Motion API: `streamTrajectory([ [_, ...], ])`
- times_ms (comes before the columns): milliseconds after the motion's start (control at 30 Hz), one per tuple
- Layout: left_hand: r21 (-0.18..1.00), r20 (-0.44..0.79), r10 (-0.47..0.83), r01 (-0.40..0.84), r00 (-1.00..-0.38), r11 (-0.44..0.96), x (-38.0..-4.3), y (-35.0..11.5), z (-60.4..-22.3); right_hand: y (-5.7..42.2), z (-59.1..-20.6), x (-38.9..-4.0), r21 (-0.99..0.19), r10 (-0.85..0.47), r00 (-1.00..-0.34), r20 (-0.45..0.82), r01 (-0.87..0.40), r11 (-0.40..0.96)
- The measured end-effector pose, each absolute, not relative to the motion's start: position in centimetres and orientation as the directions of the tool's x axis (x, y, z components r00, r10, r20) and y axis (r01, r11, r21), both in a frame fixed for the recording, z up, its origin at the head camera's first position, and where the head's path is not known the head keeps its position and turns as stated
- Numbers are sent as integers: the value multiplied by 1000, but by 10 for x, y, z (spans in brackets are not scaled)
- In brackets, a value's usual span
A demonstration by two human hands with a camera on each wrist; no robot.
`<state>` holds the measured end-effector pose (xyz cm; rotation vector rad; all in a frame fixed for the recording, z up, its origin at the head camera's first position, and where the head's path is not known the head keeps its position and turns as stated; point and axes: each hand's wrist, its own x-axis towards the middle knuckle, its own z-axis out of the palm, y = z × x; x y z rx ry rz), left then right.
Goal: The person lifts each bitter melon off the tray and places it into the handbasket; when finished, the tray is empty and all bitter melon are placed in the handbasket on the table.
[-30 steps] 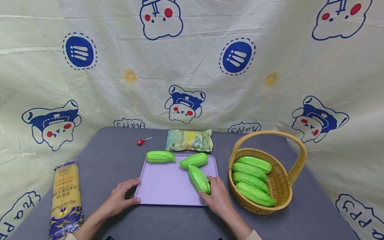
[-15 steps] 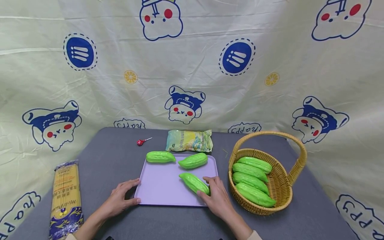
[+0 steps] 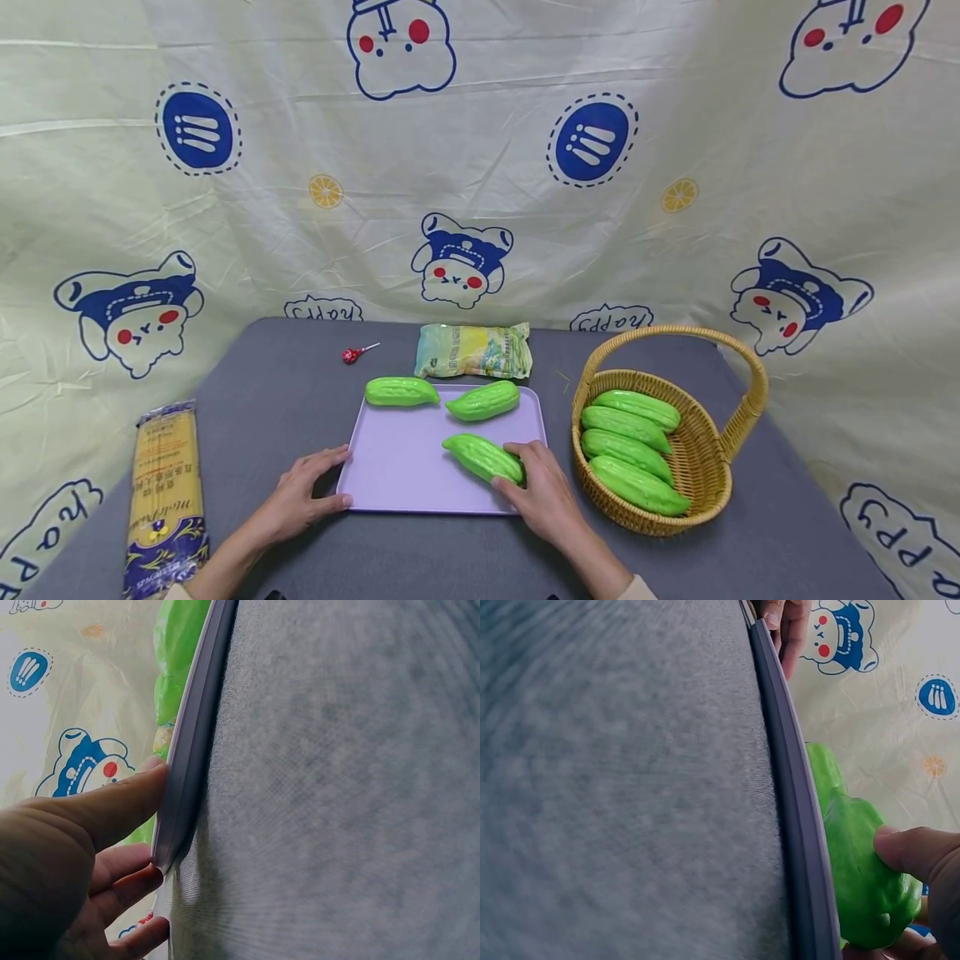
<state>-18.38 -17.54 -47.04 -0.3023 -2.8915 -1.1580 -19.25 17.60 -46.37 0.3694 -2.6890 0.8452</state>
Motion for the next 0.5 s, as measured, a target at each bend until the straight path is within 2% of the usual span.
streamTrajectory([
  [500,689,80,170,178,-982,703,-183,-174,-468,185,-442,-186,-469,-154,-885,440,-373,801],
])
